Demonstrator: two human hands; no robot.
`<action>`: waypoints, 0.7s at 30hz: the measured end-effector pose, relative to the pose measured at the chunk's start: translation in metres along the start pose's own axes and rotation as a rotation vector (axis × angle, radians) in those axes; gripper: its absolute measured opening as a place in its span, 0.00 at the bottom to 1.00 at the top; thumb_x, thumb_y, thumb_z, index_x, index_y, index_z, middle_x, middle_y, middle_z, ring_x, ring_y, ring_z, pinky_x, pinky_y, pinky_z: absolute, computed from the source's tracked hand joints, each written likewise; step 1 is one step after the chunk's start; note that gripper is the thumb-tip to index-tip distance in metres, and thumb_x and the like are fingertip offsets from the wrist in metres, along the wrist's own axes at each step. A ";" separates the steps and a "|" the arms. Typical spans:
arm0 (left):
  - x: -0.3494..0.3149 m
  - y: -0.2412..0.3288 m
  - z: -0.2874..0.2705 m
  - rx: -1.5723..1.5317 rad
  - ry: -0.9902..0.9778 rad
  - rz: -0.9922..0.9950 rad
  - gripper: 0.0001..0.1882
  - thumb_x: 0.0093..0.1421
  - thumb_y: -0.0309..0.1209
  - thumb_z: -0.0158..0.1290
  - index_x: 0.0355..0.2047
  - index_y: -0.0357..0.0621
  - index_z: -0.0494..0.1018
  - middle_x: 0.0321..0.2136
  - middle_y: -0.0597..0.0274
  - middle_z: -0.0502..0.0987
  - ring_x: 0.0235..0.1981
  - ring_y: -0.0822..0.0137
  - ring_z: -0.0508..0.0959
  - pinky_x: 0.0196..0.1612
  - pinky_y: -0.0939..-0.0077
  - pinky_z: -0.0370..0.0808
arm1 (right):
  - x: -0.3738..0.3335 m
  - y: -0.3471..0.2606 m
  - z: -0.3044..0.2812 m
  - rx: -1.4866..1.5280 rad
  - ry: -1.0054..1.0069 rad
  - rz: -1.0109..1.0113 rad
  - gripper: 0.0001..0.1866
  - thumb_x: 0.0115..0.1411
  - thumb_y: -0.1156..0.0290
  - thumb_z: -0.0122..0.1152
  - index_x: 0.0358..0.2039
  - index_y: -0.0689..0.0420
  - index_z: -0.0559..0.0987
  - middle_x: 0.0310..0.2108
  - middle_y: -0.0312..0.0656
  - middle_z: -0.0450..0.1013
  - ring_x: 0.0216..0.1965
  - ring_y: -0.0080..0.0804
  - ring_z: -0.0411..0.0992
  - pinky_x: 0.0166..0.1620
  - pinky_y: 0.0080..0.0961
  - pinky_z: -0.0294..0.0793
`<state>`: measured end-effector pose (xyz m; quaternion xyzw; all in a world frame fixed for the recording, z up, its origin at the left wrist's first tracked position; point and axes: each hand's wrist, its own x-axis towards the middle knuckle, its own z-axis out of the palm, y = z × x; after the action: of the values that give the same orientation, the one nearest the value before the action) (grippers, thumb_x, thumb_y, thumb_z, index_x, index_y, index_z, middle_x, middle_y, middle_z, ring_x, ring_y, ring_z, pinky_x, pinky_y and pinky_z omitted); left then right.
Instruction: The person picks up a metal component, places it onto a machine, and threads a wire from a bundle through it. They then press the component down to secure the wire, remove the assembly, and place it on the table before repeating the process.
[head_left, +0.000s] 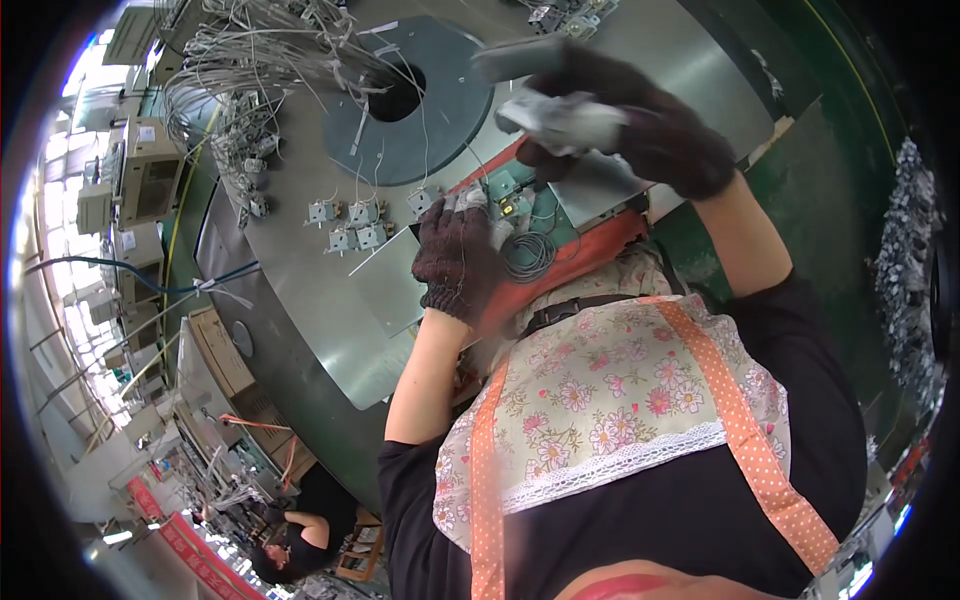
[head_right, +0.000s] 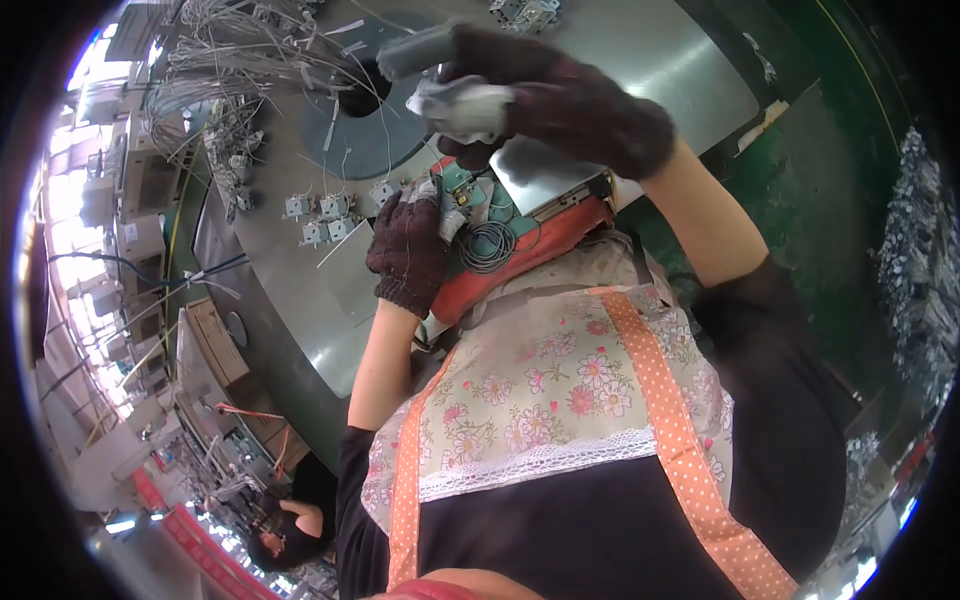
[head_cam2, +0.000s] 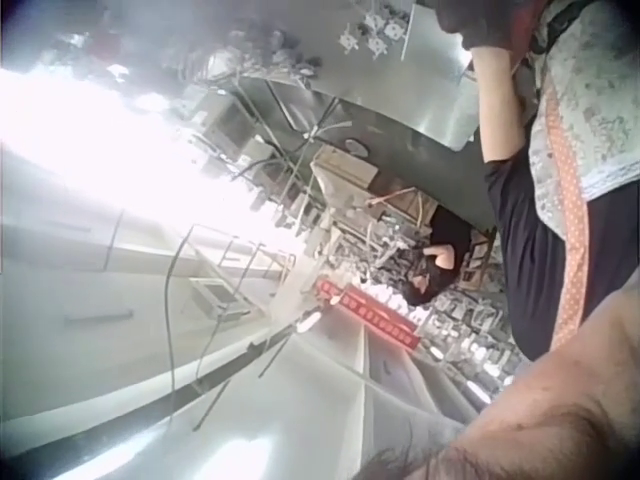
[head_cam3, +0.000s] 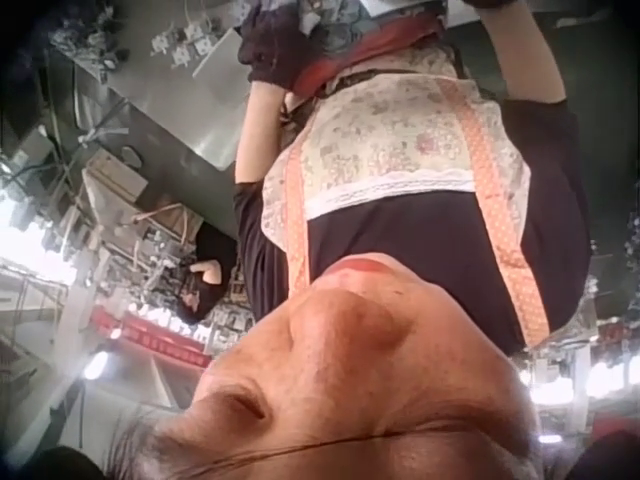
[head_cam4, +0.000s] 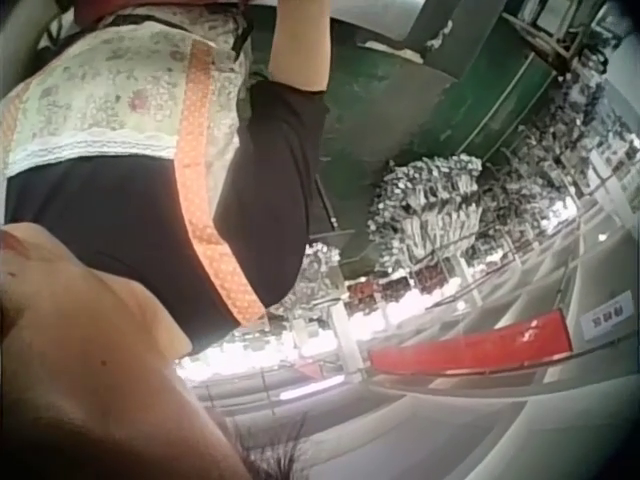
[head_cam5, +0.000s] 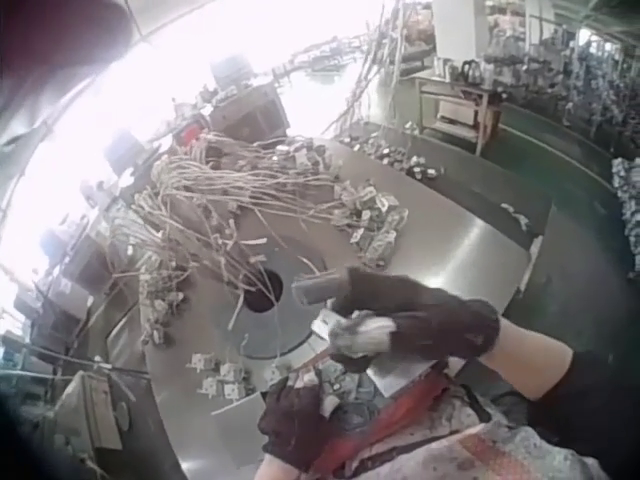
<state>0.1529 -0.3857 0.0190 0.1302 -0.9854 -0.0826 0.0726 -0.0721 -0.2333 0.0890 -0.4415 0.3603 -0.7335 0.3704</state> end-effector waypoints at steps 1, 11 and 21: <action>0.003 0.001 0.001 0.003 0.006 -0.014 0.28 0.59 0.42 0.60 0.55 0.39 0.73 0.50 0.46 0.79 0.55 0.48 0.77 0.63 0.52 0.67 | 0.003 -0.001 -0.001 0.062 -0.008 0.226 0.35 0.66 0.50 0.57 0.68 0.55 0.65 0.54 0.48 0.73 0.45 0.36 0.80 0.47 0.31 0.83; 0.001 -0.004 0.006 -0.002 0.048 0.039 0.29 0.60 0.44 0.58 0.56 0.37 0.72 0.52 0.44 0.78 0.56 0.47 0.76 0.64 0.53 0.66 | 0.018 0.001 0.023 0.176 0.154 0.535 0.30 0.68 0.50 0.56 0.64 0.55 0.70 0.41 0.39 0.75 0.37 0.27 0.80 0.39 0.27 0.83; 0.000 -0.006 0.013 -0.011 0.069 0.050 0.27 0.59 0.43 0.58 0.54 0.38 0.73 0.52 0.46 0.78 0.56 0.48 0.76 0.63 0.52 0.66 | 0.015 -0.009 0.031 0.372 0.002 0.421 0.37 0.61 0.67 0.60 0.70 0.55 0.61 0.53 0.44 0.72 0.49 0.34 0.75 0.54 0.36 0.78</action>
<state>0.1524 -0.3894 0.0057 0.1079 -0.9848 -0.0817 0.1092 -0.0507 -0.2478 0.1135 -0.2809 0.3036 -0.6944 0.5889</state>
